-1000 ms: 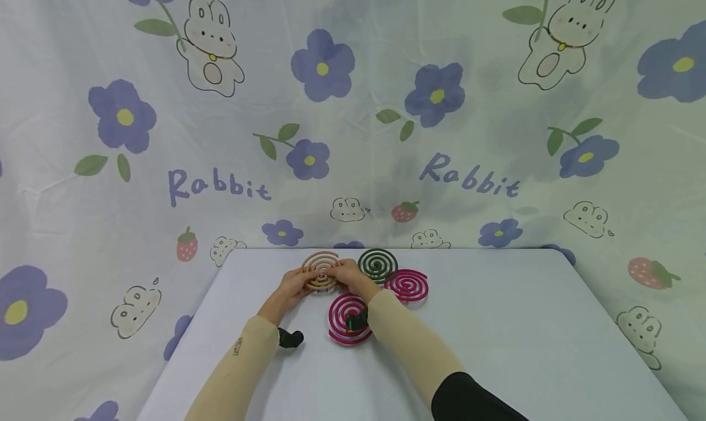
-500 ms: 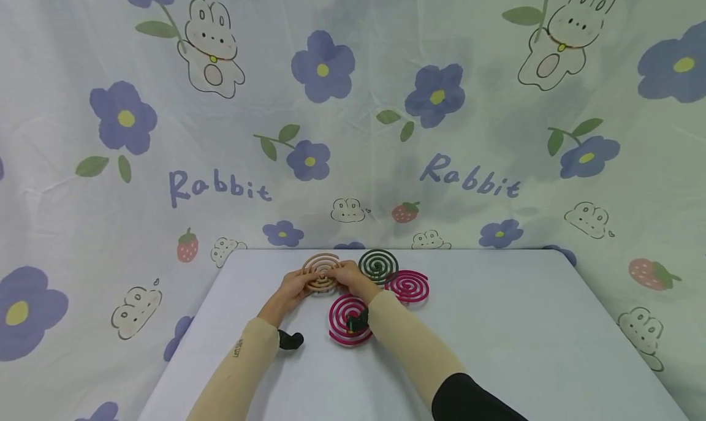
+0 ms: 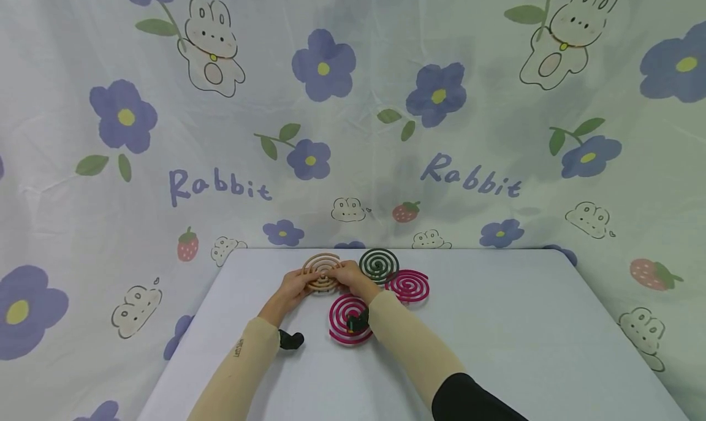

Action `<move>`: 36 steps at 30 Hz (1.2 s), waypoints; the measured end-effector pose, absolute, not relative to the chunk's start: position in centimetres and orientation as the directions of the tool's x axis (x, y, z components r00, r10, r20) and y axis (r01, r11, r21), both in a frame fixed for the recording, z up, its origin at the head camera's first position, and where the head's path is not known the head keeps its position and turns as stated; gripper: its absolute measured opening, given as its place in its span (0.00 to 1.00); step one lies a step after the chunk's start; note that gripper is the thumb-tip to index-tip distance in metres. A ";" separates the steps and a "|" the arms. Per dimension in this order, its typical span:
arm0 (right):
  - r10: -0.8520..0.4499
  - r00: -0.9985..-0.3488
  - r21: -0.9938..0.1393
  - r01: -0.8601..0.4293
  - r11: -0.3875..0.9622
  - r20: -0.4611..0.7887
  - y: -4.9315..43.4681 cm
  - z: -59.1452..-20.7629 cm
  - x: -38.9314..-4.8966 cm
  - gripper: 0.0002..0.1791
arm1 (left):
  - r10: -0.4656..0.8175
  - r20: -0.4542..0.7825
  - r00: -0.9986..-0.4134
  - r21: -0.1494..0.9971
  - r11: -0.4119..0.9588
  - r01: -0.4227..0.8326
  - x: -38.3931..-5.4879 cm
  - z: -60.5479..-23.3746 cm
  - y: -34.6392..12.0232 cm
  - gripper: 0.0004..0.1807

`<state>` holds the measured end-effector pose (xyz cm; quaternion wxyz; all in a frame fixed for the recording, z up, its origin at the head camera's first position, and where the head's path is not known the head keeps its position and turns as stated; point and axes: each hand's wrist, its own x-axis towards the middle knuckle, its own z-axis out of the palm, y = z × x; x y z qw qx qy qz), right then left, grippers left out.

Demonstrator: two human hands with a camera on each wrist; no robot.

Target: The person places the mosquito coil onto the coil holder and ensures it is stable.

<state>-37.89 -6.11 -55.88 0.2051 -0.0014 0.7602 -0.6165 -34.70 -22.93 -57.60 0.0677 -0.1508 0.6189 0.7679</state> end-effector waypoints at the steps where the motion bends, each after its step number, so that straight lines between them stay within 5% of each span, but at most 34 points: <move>1: -0.252 -0.917 -0.937 0.251 0.242 -0.311 -6.1 -55.9 -37.9 0.10 | -0.088 -0.312 -0.946 0.932 -0.219 -0.287 -34.6 -57.6 -22.9 0.20; 25: -0.264 -0.927 -0.957 0.225 0.180 -0.268 -6.1 -56.6 -37.7 0.09 | -0.129 -0.295 -0.947 0.946 -0.176 -0.271 -34.2 -57.6 -22.5 0.21; 36: -0.274 -0.932 -0.967 0.198 0.157 -0.236 -6.1 -56.8 -37.9 0.17 | -0.125 -0.282 -0.951 0.948 -0.186 -0.257 -34.1 -57.7 -22.5 0.20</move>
